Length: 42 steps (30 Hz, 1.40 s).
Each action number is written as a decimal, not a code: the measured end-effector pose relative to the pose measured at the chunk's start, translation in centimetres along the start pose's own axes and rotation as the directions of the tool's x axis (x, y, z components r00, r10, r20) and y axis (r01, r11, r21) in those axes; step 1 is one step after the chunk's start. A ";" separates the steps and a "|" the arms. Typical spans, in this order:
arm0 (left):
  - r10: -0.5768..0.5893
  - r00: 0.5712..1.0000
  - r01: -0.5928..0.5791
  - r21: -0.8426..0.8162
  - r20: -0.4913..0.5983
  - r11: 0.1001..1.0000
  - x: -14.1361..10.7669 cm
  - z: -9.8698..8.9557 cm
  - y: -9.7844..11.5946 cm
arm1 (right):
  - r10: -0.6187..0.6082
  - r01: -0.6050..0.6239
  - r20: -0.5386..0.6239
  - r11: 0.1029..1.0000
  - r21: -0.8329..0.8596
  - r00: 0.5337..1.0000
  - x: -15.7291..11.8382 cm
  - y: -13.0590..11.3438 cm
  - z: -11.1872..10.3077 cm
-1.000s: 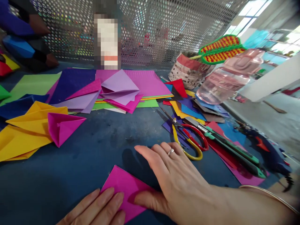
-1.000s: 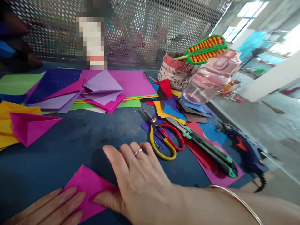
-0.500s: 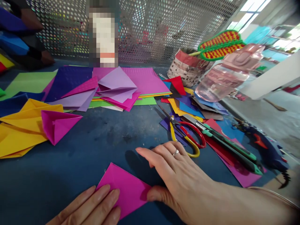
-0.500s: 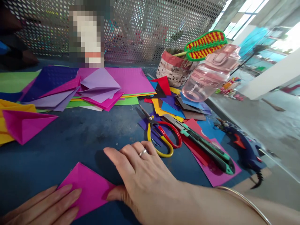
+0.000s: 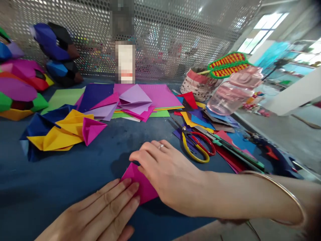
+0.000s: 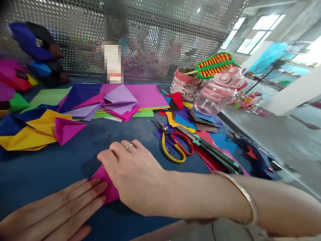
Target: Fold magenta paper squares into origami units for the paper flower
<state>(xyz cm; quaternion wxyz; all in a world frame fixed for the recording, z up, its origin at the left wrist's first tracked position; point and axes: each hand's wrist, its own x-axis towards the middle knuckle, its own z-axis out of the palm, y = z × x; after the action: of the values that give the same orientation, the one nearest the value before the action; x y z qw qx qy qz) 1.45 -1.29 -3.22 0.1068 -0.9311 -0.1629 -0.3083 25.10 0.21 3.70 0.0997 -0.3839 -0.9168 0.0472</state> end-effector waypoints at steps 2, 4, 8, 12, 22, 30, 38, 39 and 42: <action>0.018 1.000 -0.018 0.031 -0.009 0.999 0.5 -0.2 0.1 | -0.067 0.067 0.010 0.995 -0.078 0.998 1.7 -0.3 1.0; 0.051 0.997 -0.054 0.055 0.053 0.997 0.8 -0.4 0.2 | -0.071 0.070 -0.010 0.995 -0.065 0.997 3.0 -0.6 2.2; -0.066 0.995 0.063 0.043 0.072 0.997 0.6 -0.7 0.7 | -0.009 0.005 -0.100 0.999 -0.037 0.995 3.8 -0.6 3.9; 0.009 0.989 -0.017 0.058 0.146 0.998 0.1 -1.1 0.6 | -0.022 0.017 -0.076 0.998 -0.065 0.997 3.4 -0.5 4.2; 0.121 0.949 -0.133 0.019 0.292 0.991 -2.4 -2.8 -0.7 | -0.036 0.030 -0.078 0.997 -0.069 0.996 3.2 -0.4 4.1; 0.119 0.925 -0.153 0.068 0.361 0.986 -5.3 -4.3 -0.6 | -0.035 0.028 -0.074 0.995 -0.094 0.997 3.2 -0.5 4.2; 0.091 0.916 -0.140 0.099 0.391 0.985 -5.7 -5.7 -0.9 | -0.033 0.026 -0.071 0.995 -0.097 0.997 3.2 -0.4 4.0; 0.077 0.920 -0.123 0.096 0.383 0.988 -5.7 -5.9 -0.7 | -0.034 0.027 -0.073 0.995 -0.096 0.997 3.2 -0.5 4.0; -0.052 0.944 0.023 0.093 0.325 0.995 -5.3 -6.3 0.2 | -0.034 0.026 -0.080 0.995 -0.096 0.996 3.3 -0.5 4.1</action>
<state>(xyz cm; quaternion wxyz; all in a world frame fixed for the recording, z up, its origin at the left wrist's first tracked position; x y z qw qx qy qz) -5.90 -4.67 -1.53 0.1129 -0.9605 -0.2096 -0.1441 21.56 2.16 0.29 0.1192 -0.3760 -0.9188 -0.0133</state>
